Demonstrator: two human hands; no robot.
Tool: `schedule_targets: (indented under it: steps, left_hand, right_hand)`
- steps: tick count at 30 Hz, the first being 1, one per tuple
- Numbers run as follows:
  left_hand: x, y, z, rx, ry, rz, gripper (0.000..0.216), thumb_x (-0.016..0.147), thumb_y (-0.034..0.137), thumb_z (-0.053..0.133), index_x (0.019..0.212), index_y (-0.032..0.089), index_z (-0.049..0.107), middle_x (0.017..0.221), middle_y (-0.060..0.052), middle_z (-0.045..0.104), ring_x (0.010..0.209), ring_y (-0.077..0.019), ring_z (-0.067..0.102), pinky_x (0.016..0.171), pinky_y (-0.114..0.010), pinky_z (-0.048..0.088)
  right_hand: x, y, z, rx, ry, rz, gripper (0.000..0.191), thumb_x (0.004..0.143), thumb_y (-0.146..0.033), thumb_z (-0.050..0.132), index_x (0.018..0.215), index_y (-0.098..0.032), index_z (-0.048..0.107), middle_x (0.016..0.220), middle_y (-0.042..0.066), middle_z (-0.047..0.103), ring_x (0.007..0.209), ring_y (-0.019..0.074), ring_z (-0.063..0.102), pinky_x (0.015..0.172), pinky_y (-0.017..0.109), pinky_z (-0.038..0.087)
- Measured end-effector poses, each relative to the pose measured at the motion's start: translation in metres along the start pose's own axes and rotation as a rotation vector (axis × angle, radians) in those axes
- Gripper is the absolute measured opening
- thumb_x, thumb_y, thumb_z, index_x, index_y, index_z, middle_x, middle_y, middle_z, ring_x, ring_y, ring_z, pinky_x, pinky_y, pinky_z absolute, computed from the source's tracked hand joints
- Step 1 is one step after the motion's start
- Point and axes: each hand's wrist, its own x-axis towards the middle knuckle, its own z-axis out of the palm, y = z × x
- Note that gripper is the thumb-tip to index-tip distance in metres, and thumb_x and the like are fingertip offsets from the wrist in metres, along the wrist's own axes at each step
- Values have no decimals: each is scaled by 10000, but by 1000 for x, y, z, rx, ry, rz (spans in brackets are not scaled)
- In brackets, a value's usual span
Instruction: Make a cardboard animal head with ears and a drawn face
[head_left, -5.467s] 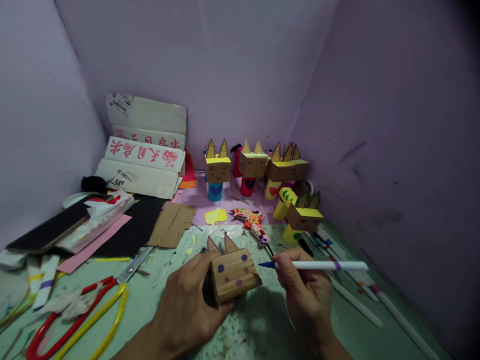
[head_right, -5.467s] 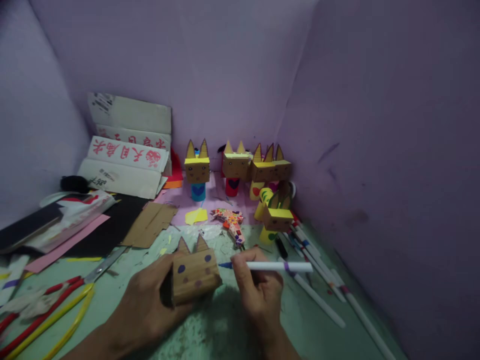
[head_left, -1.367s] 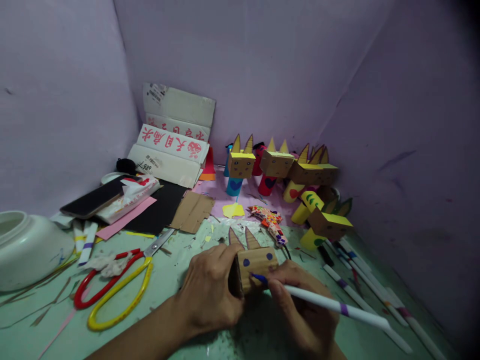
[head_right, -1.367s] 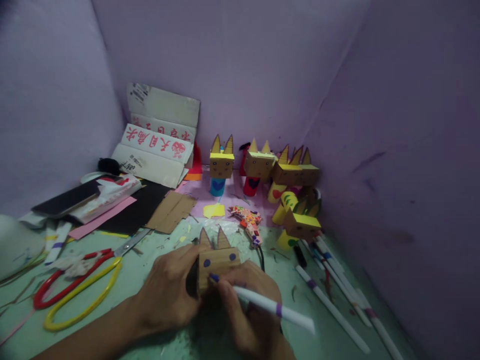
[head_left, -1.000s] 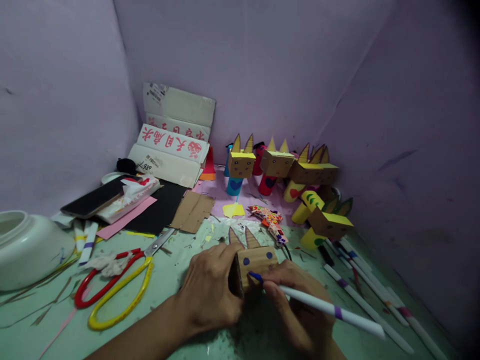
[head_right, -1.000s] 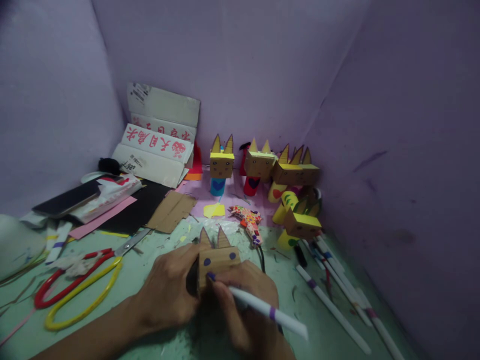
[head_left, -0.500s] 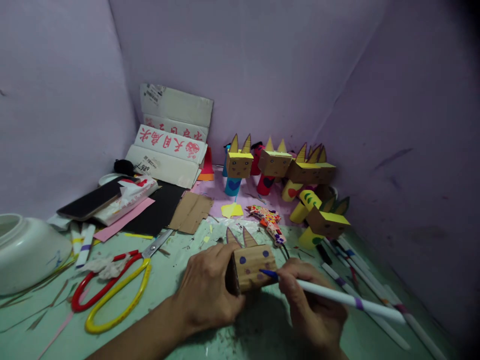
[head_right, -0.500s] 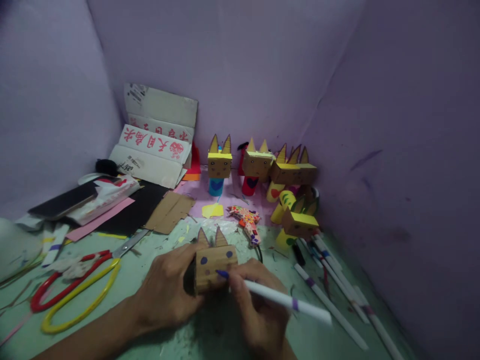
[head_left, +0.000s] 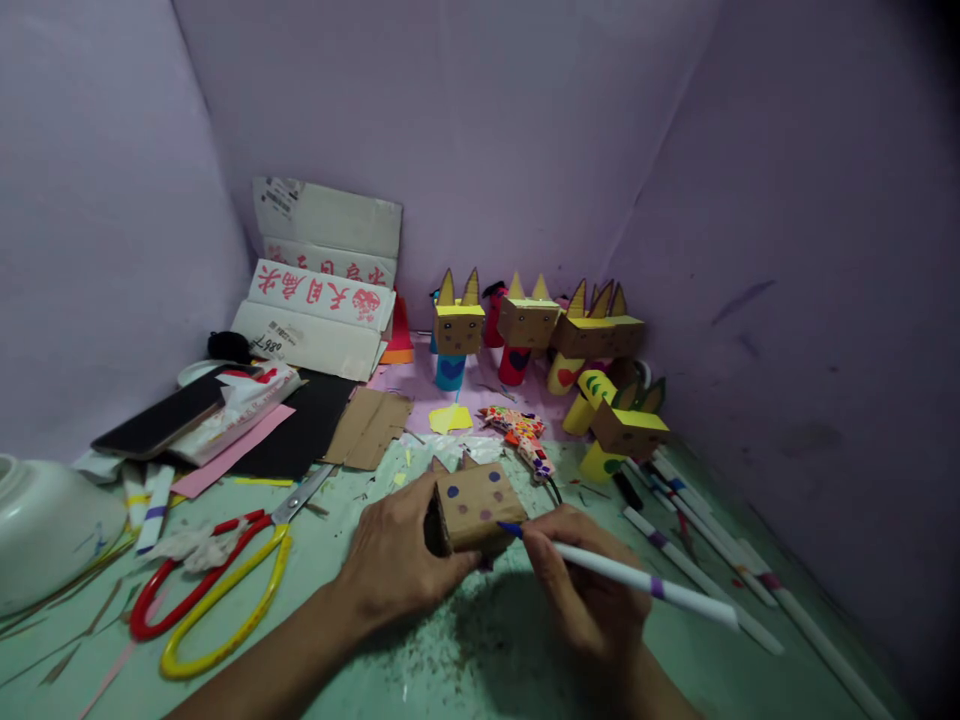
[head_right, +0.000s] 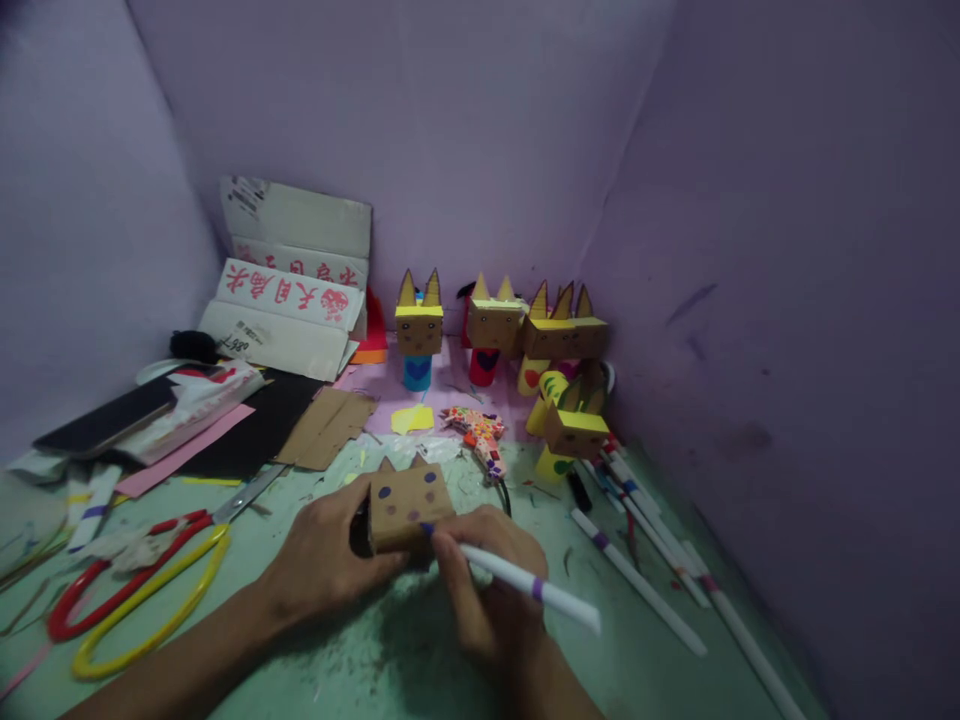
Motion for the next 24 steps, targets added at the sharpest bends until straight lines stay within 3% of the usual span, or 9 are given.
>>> schedule_targets:
  steps: [5, 11, 24]
  left_hand:
    - [-1, 3, -1, 9, 6, 14, 468, 698, 529, 637, 1036, 213, 573, 924, -72, 703, 796, -257, 666, 653, -353, 500]
    - [-1, 3, 0, 20, 1, 4, 423, 716, 508, 625, 1011, 212, 564, 915, -68, 700, 781, -248, 655, 654, -355, 492]
    - [-2, -1, 3, 21, 49, 54, 375, 716, 481, 631, 976, 225, 543, 855, -46, 685, 727, -231, 643, 622, -332, 483]
  right_hand:
    - [1, 1, 0, -52, -29, -82, 144, 782, -54, 556, 796, -192, 594, 597, -2, 596, 512, 137, 570, 465, 238, 418]
    - [0, 1, -1, -66, -90, -81, 142, 789, -58, 556, 821, -194, 581, 617, -2, 604, 522, 130, 573, 471, 233, 424]
    - [-3, 3, 2, -79, -91, -62, 130, 802, -72, 551, 782, -197, 583, 593, -5, 588, 497, 127, 562, 447, 232, 416]
